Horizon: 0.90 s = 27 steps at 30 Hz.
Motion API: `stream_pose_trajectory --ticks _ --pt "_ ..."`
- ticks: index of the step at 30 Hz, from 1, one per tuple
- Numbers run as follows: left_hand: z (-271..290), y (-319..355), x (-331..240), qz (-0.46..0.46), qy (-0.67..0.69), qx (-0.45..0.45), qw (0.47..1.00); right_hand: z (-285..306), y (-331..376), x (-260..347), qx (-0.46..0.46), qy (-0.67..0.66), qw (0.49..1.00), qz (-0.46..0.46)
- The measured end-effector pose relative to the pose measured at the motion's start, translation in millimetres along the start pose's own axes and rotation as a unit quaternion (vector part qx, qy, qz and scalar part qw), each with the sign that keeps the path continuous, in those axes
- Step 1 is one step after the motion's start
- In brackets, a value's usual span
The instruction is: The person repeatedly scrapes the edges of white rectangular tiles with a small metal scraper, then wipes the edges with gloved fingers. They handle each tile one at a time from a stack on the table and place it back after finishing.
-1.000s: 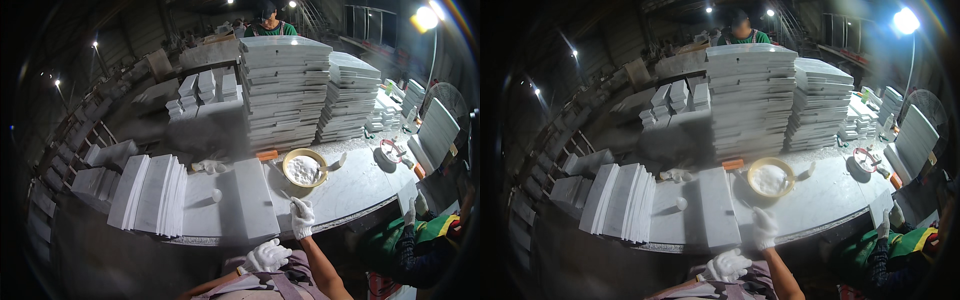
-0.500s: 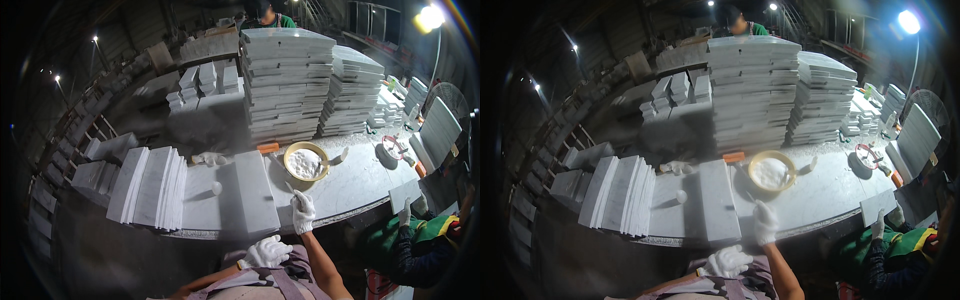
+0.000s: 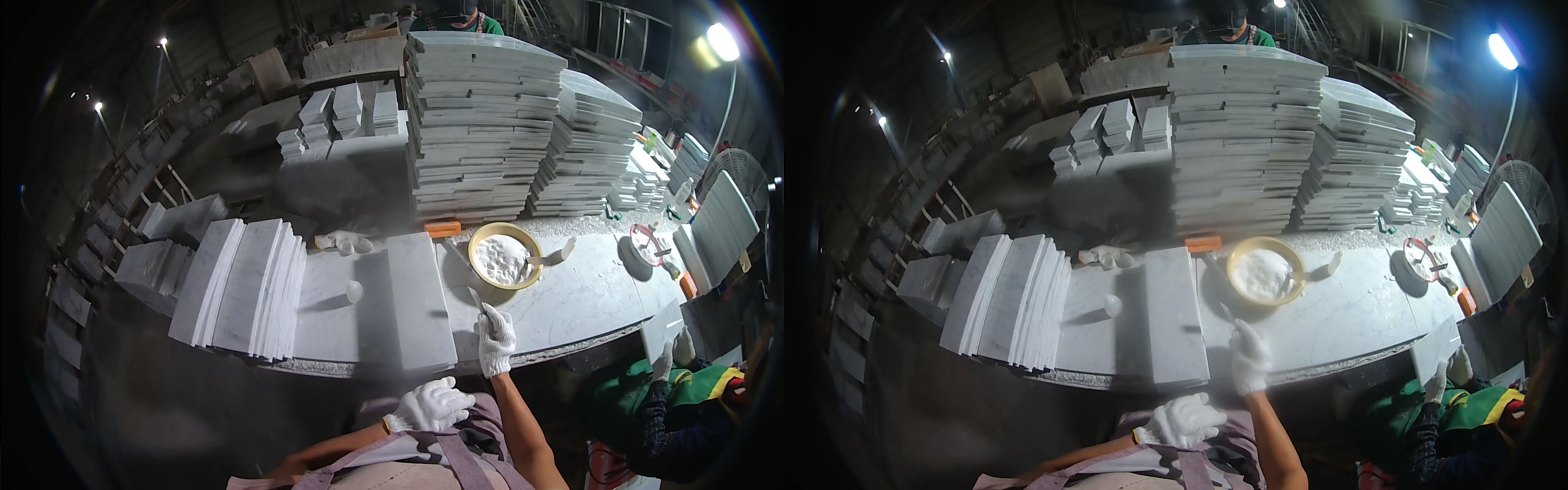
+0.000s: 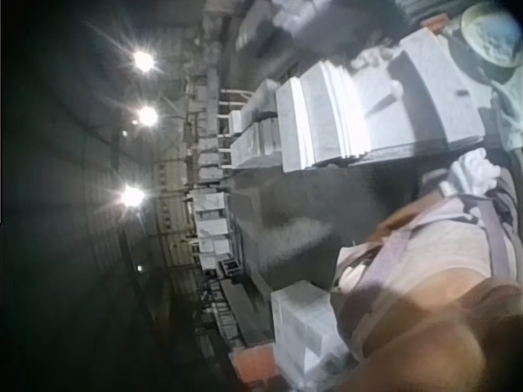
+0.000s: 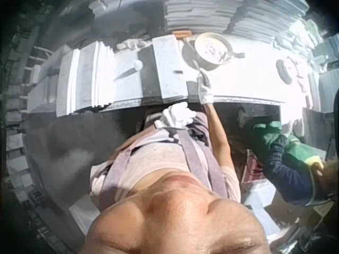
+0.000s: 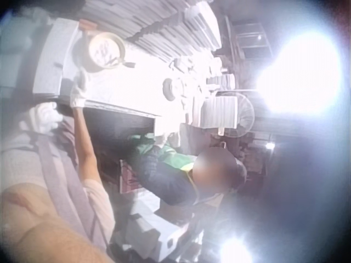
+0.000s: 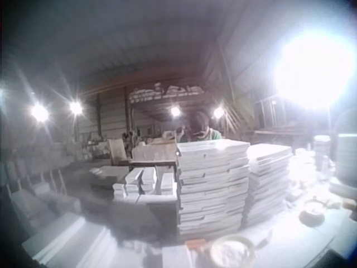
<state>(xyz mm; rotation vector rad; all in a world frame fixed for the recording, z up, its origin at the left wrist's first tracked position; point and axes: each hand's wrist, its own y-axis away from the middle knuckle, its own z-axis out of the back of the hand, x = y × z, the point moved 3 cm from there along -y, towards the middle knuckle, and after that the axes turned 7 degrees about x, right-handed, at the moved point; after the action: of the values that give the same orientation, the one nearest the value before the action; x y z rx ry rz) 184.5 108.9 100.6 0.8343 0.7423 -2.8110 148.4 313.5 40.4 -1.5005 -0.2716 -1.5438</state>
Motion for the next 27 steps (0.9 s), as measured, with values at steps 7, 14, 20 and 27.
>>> stream_pose_trajectory --ticks 7,14,20,27 --pt "-5.2 5.7 4.6 0.022 -0.006 0.074 0.997 1.3 2.0 5.3 0.026 -0.053 0.998 -0.018" --pt "-10.1 8.2 6.4 0.038 -0.038 0.11 0.992 4.1 -0.2 8.3 0.047 -0.042 0.998 -0.026" --pt "-5.5 4.7 4.6 0.052 -0.009 0.113 0.992 6.7 -1.6 9.3 0.043 -0.106 0.989 -0.089" --pt "-2.2 2.3 1.7 0.02 -0.012 0.091 0.996 38.5 16.9 8.6 0.119 -0.202 0.928 -0.288"
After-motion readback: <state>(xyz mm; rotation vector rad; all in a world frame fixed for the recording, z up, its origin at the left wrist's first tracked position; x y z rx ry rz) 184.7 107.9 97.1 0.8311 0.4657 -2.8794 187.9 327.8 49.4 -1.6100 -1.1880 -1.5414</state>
